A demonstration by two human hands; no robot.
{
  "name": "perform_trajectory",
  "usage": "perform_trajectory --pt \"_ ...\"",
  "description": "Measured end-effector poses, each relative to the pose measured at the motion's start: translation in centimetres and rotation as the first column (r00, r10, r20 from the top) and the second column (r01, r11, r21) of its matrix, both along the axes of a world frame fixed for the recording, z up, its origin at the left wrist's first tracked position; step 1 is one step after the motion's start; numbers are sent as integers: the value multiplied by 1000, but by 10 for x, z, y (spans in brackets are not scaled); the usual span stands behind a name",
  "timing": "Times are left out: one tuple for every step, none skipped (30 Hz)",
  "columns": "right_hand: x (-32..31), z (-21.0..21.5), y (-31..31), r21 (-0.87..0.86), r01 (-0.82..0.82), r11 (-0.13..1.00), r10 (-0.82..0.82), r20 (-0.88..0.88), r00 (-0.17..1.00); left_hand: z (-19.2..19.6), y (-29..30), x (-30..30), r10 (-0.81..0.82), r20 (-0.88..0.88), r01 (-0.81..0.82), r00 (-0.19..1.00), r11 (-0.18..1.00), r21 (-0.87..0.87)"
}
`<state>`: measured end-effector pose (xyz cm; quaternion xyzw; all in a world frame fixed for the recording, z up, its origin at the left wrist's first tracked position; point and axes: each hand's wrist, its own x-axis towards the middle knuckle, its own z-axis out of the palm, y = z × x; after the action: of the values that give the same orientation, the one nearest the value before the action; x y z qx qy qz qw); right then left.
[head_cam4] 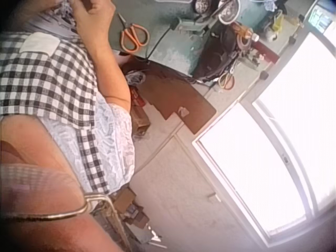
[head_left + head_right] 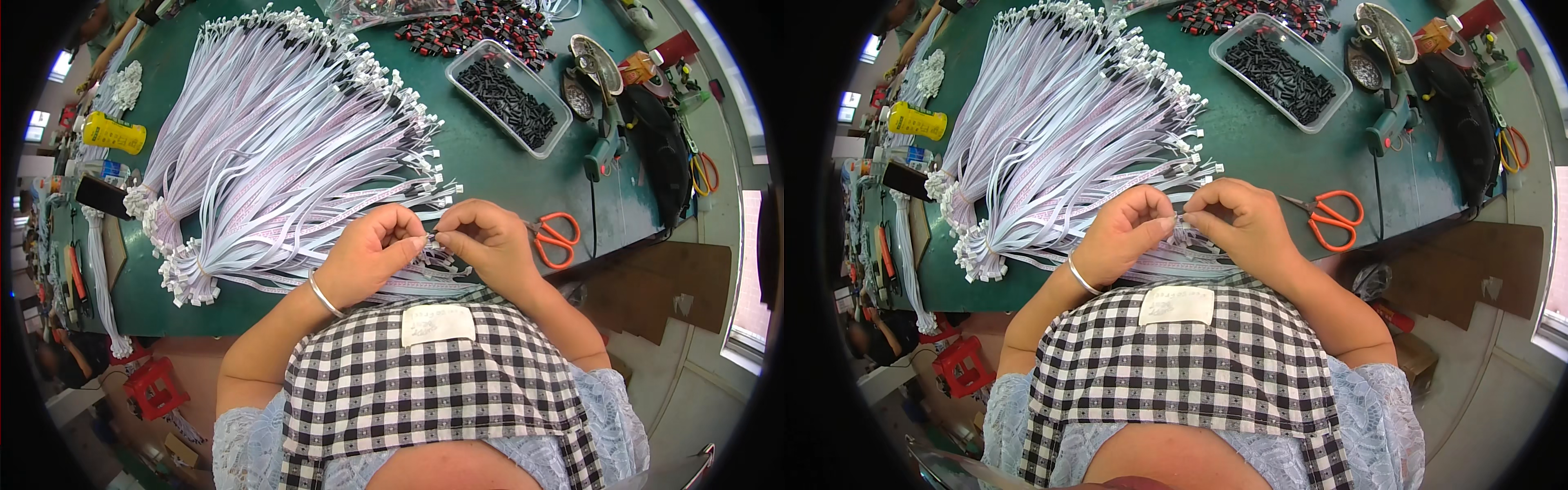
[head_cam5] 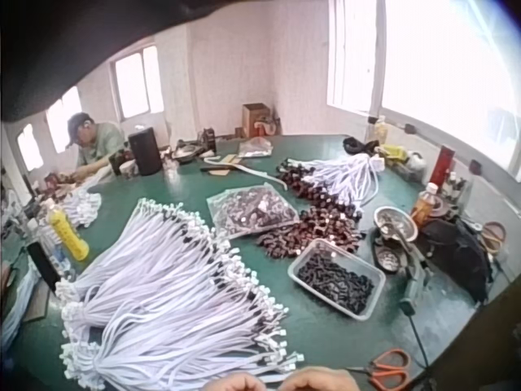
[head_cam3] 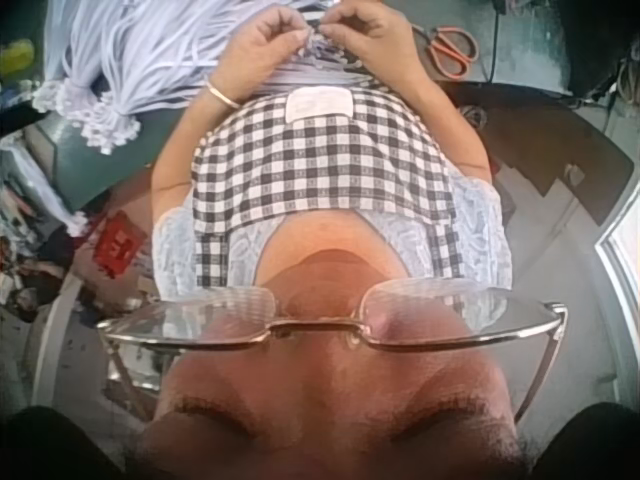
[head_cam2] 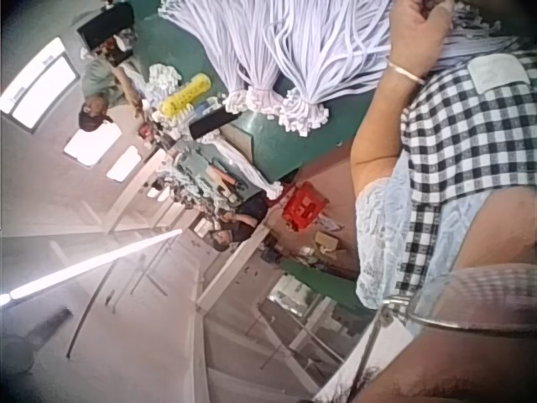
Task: The person repeatedly picks small black plastic connectors from a container and attaches them to the ends of white cables. They handle the cables one at a time, inserting the connector and placing the finished cable back into a large bundle on the table.
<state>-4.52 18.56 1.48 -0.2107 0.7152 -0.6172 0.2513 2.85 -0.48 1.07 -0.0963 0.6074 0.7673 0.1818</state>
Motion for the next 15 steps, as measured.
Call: perform_trajectory --pt "0 0 0 -2 -2 1000 2 11 1000 0 0 0 -1 -1 1 1000 1000 -2" --pt "0 0 0 -3 -3 1000 3 22 1000 0 0 0 -2 -3 2 1000 1000 -5" --pt "0 0 0 5 -13 1000 13 4 1000 0 0 0 -4 -2 3 1000 1000 -10" --pt "0 1 0 12 -23 1000 23 -14 1000 -1 0 1 -5 -2 5 1000 1000 -15" --pt "0 1 1 20 -32 999 33 -32 999 -1 0 1 -7 -2 7 1000 1000 -20" --pt "0 1 1 16 -34 999 35 -44 998 -1 0 1 -10 -4 10 1000 1000 -20" --pt "0 0 1 12 -36 999 37 -56 998 -1 -1 1 -13 -7 12 1000 1000 -20" --pt "0 0 0 8 -39 999 39 -68 997 -1 -1 1 -15 -9 15 1000 1000 -19" --pt "0 -2 1 -20 -38 999 37 -75 996 -1 -1 1 -21 -8 21 1000 1000 -20" --pt "1 -4 1 -48 -38 998 34 -83 996 0 -2 0 -28 -8 27 1000 999 -20" --pt "1 -6 1 -76 -38 996 31 -90 995 1 -2 0 -34 -7 34 999 999 -20" --pt "0 -6 1 -52 -68 996 61 -134 989 1 -1 0 -19 -33 17 999 999 -46" --pt "-2 -6 1 -26 -98 995 92 -176 980 1 0 1 -5 -59 1 998 997 -71" --pt "-3 -5 1 0 -127 992 124 -216 968 1 1 1 9 -85 -17 996 995 -96" --pt "-4 -3 1 29 -135 990 138 -214 967 0 -2 3 -7 -94 -2 996 995 -97"
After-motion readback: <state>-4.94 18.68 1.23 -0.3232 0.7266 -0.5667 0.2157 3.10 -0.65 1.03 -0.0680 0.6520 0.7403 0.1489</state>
